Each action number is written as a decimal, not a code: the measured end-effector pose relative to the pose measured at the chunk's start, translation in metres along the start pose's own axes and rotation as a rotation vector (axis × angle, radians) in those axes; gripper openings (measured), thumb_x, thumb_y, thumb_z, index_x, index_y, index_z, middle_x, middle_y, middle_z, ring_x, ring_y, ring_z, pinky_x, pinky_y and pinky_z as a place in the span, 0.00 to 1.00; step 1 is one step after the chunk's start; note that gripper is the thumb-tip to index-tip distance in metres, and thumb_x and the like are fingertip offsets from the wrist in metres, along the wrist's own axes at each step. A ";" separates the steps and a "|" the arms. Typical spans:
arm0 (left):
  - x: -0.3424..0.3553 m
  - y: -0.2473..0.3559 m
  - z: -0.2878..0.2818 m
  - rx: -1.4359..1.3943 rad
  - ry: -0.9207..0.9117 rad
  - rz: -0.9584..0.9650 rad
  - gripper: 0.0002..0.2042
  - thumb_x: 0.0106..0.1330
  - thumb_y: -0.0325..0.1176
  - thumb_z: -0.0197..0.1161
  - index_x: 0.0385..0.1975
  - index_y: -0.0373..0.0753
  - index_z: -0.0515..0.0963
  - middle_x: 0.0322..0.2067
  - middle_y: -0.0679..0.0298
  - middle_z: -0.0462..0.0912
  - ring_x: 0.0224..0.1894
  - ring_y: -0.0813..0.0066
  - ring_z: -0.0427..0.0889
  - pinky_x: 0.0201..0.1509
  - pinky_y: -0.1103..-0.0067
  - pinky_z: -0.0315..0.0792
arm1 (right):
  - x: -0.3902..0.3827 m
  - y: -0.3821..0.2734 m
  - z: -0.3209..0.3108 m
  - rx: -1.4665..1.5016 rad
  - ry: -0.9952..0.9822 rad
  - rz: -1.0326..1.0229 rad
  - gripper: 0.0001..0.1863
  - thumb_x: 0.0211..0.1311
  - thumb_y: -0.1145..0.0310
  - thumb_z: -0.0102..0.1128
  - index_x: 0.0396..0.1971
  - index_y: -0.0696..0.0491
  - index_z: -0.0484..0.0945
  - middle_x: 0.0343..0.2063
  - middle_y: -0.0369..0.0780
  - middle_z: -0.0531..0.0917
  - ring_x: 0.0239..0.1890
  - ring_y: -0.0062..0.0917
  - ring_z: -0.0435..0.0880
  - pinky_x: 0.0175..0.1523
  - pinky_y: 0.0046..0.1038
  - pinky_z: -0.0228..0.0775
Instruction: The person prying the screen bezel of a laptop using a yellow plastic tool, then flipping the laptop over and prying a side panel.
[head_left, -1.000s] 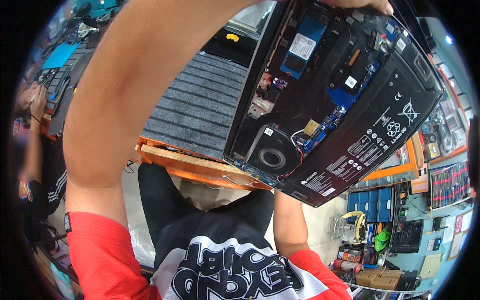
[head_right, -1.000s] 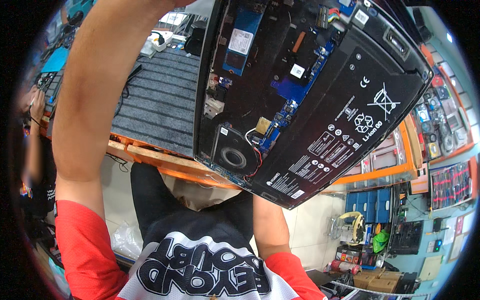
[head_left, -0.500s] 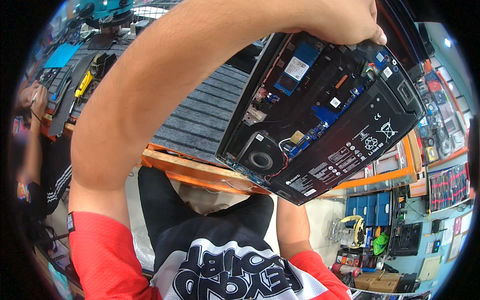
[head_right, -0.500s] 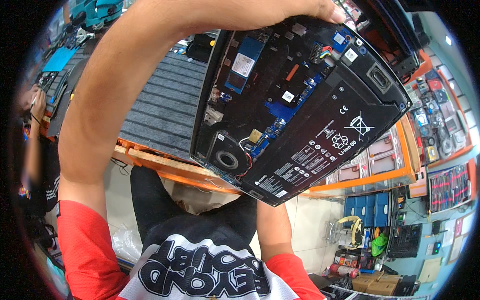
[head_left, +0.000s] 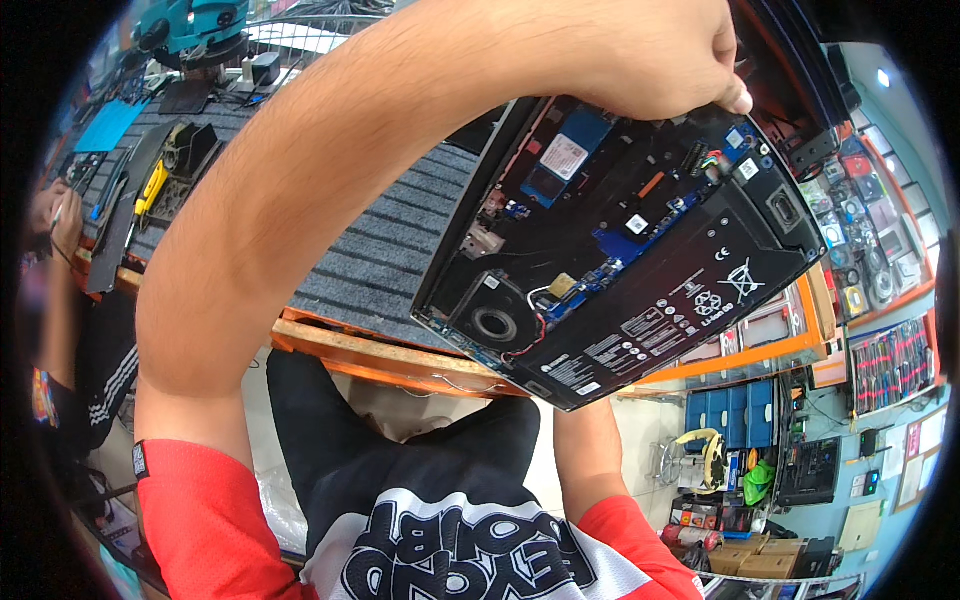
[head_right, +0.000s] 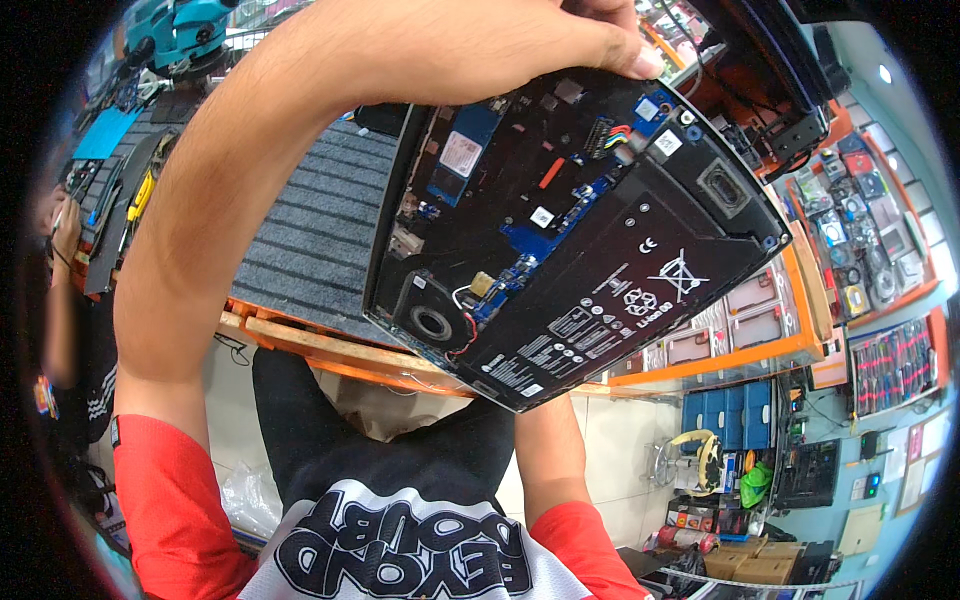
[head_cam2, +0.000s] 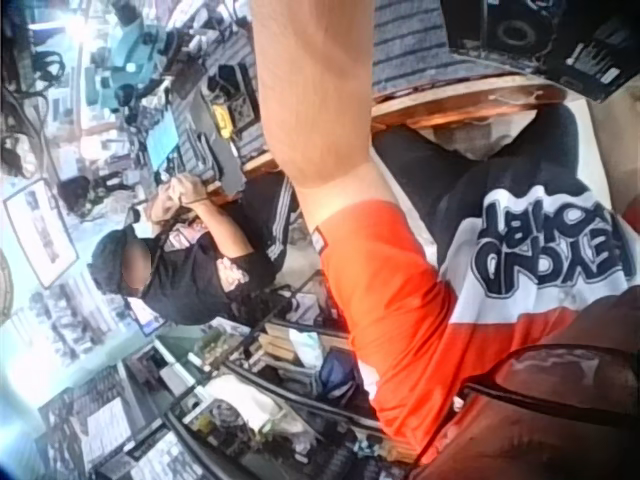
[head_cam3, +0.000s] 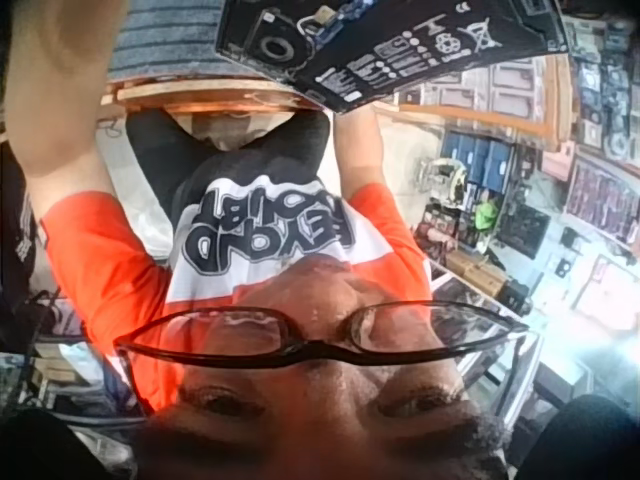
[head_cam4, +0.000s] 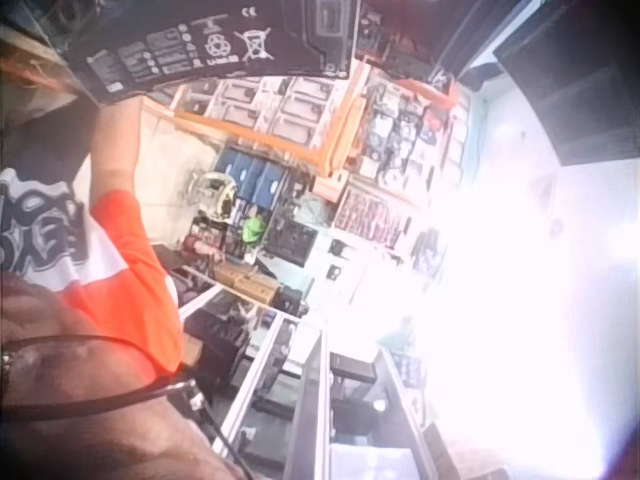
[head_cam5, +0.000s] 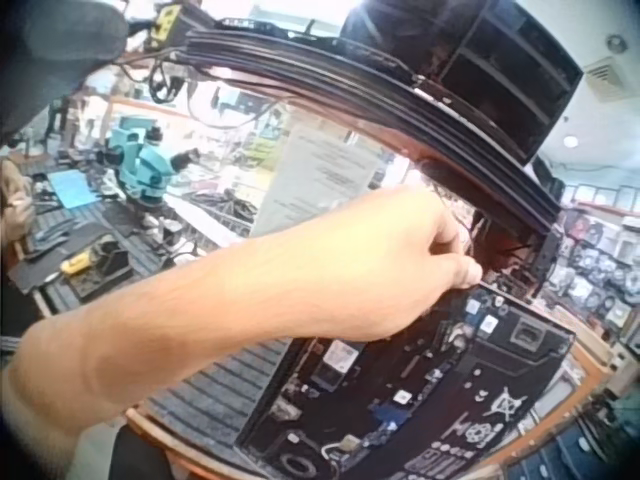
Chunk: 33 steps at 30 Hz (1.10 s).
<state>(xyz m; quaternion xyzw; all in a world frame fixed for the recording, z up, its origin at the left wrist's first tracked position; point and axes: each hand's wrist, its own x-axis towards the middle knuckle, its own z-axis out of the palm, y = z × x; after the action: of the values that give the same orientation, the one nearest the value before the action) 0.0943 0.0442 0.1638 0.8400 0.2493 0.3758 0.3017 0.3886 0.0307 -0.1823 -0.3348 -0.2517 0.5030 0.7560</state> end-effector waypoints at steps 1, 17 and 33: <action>0.002 0.001 -0.001 0.010 -0.020 -0.018 0.16 0.78 0.36 0.59 0.32 0.29 0.83 0.21 0.52 0.81 0.26 0.65 0.80 0.35 0.66 0.74 | 0.003 -0.001 -0.001 -0.002 0.002 0.001 0.14 0.74 0.61 0.62 0.49 0.55 0.82 0.38 0.40 0.85 0.40 0.29 0.83 0.52 0.31 0.78; 0.008 -0.032 -0.019 0.011 -0.133 -0.025 0.14 0.78 0.39 0.62 0.36 0.32 0.84 0.22 0.67 0.78 0.24 0.81 0.72 0.30 0.76 0.68 | 0.027 0.005 0.000 -0.042 0.009 -0.018 0.14 0.76 0.61 0.61 0.49 0.55 0.81 0.36 0.38 0.83 0.38 0.26 0.82 0.50 0.29 0.77; 0.056 -0.084 -0.013 -0.092 -0.209 0.305 0.14 0.73 0.41 0.68 0.43 0.35 0.88 0.33 0.64 0.89 0.38 0.78 0.82 0.48 0.76 0.74 | 0.048 -0.003 0.004 -0.143 -0.043 -0.025 0.14 0.77 0.61 0.60 0.50 0.55 0.81 0.34 0.37 0.82 0.36 0.23 0.81 0.47 0.26 0.77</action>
<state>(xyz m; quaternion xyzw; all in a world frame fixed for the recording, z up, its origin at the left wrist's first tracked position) 0.1018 0.1428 0.1396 0.8878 0.0688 0.3389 0.3036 0.4051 0.0751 -0.1755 -0.3740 -0.3075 0.4815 0.7306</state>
